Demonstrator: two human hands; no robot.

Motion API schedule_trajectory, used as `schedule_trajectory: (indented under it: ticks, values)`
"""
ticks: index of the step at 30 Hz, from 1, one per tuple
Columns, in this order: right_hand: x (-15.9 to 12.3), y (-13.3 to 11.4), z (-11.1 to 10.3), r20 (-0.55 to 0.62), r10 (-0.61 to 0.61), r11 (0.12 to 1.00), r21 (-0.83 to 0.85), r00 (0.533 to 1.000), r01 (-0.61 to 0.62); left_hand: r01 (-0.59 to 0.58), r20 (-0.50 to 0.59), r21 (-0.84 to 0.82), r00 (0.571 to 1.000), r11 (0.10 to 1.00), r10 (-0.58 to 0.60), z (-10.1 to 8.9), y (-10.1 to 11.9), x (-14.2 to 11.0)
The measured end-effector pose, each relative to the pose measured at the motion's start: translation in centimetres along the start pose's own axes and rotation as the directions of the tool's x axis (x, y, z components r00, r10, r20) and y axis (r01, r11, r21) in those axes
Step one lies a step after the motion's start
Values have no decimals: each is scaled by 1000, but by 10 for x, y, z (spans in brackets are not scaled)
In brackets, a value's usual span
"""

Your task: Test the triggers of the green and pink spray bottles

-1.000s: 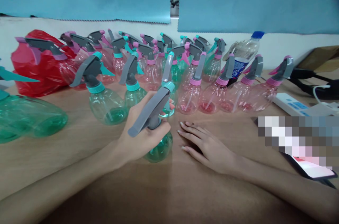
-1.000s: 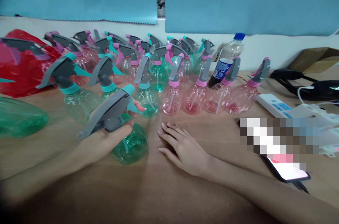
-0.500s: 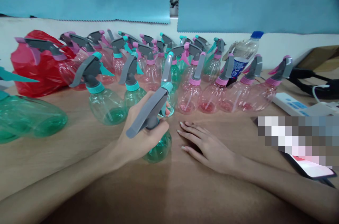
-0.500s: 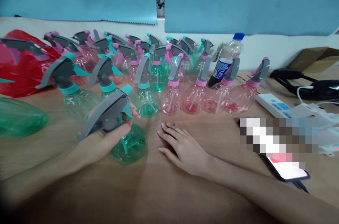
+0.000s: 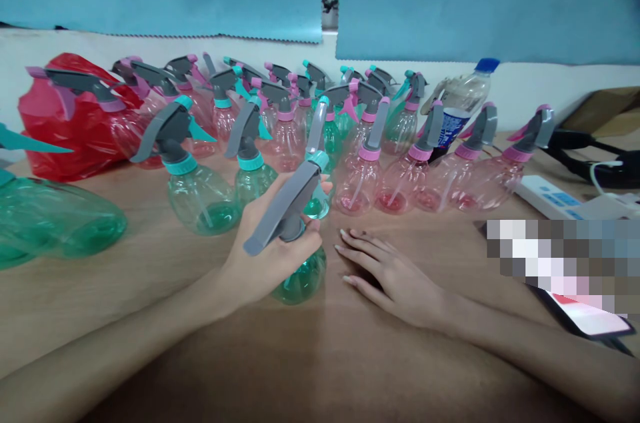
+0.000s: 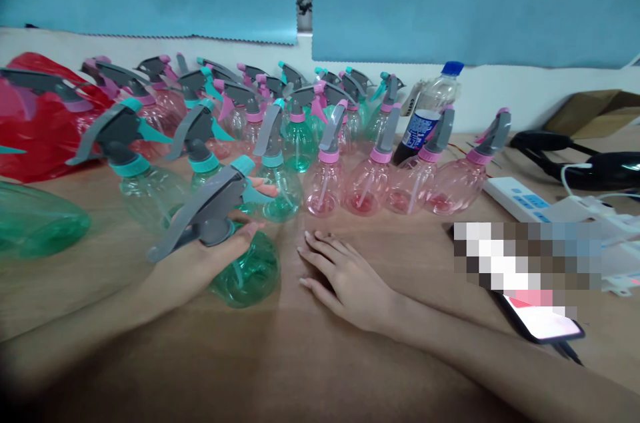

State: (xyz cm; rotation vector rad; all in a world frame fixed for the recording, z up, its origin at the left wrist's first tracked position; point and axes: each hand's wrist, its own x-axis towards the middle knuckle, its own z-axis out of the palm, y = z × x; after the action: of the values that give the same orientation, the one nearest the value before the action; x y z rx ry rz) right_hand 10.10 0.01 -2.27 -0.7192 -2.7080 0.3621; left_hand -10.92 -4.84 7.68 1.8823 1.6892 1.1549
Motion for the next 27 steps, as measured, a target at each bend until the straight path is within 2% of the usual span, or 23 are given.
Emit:
schedule_trajectory:
  ticks: [27]
  values:
    - [0,1,0,-5,-1,1000,1,1000,1,-45,-1,34,999,998,45,1,-4,1]
